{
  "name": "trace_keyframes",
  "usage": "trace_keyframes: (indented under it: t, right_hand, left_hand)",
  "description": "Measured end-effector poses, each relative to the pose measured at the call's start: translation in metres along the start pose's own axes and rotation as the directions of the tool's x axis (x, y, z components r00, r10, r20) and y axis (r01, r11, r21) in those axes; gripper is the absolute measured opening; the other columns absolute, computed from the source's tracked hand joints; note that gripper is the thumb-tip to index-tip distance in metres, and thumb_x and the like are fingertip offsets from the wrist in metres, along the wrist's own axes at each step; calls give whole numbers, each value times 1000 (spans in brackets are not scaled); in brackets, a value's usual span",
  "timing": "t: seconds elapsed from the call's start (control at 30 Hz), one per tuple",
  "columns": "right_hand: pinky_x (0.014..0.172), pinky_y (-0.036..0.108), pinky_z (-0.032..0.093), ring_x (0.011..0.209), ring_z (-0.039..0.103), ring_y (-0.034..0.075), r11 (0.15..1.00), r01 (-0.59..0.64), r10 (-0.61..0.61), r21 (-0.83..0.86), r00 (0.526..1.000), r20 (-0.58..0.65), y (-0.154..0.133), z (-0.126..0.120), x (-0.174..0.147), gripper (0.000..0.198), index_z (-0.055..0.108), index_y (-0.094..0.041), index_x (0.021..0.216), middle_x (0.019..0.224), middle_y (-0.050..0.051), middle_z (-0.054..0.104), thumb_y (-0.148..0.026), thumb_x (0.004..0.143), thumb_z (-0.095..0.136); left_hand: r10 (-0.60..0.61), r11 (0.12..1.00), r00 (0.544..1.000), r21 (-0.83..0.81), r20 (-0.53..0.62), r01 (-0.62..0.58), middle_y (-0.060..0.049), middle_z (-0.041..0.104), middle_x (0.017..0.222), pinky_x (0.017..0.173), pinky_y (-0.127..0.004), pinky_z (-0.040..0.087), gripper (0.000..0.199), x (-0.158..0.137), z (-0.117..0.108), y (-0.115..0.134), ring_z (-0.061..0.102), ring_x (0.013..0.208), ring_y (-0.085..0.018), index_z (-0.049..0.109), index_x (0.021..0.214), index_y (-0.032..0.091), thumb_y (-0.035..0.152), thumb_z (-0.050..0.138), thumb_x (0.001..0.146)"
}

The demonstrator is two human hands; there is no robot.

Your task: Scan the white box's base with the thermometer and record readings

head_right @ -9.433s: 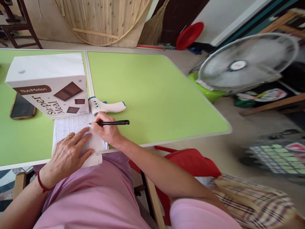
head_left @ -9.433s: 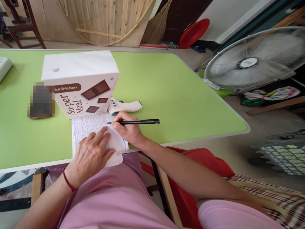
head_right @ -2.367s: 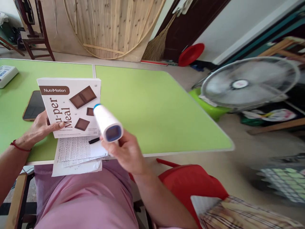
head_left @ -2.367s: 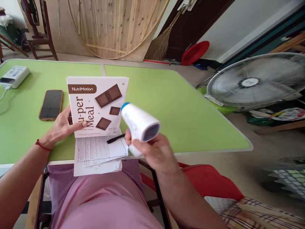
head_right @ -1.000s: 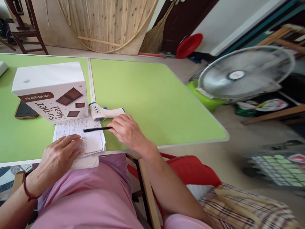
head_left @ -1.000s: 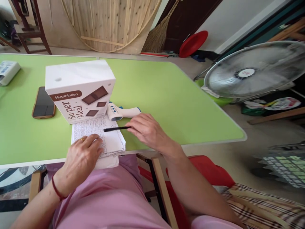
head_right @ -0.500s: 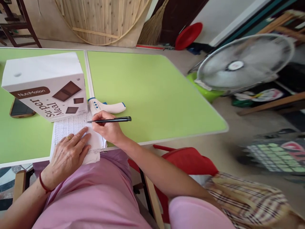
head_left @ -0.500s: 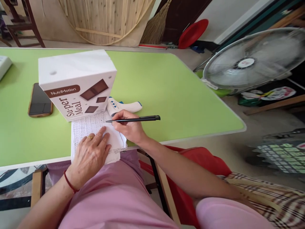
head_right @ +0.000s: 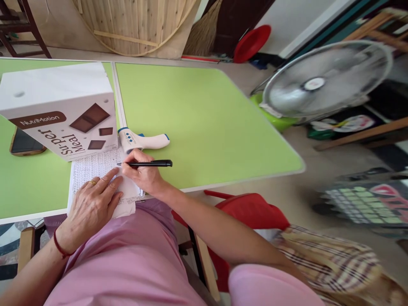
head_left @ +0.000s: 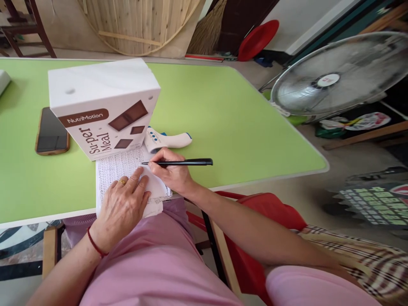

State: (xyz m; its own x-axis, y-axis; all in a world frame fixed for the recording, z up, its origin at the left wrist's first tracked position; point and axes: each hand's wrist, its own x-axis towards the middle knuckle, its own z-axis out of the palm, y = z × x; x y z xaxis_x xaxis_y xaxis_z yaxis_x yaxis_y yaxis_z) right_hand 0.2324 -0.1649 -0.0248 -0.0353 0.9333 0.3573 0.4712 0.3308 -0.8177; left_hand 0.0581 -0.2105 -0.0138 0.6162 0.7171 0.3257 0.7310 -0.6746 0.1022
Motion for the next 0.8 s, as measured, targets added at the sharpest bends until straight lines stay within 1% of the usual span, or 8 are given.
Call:
trace_keyframes:
  t: [0.17,0.4,0.5,0.63,0.8]
  right_hand:
    - [49,23,37,49,42,9,999,27,-27,25,1000,-9,0,1,-1,11,50,-22,66,56,-5,52,-24,75,56]
    - [49,23,37,48,42,9,1000,19,-19,12,999,28,1,1,-1,12,48,-22,68,56,-6,51,-24,76,56]
    - [50,23,37,49,42,9,1000,19,-19,16,1000,17,1,1,-1,10,48,-22,67,56,-6,52,-23,75,55]
    - [50,23,38,49,42,9,1000,7,-7,18,1000,14,1,2,-1,10,48,-22,66,56,-6,52,-22,73,54]
    - [49,23,37,48,40,9,999,25,-25,30,1000,7,0,1,0,10,48,-22,65,54,-6,49,-20,72,54]
  left_hand:
    - [4,1000,1000,-1,-10,-4,-15,60,131,68,-41,54,27,0,-1,0,62,85,-26,61,113,13,26,43,98]
    - [-1,1000,1000,4,10,1,-16,59,132,67,-41,53,28,0,-1,0,62,85,-25,60,113,14,26,40,99]
    - [-5,1000,1000,10,21,5,-15,58,133,68,-41,53,29,0,-1,0,62,85,-25,60,114,14,27,39,99]
    - [0,1000,1000,2,7,0,-15,59,133,68,-41,53,29,0,-1,0,61,85,-26,60,115,13,26,40,99]
    - [-1,1000,1000,-10,14,1,-16,58,133,68,-42,53,28,0,-1,0,61,85,-26,60,115,13,26,41,99]
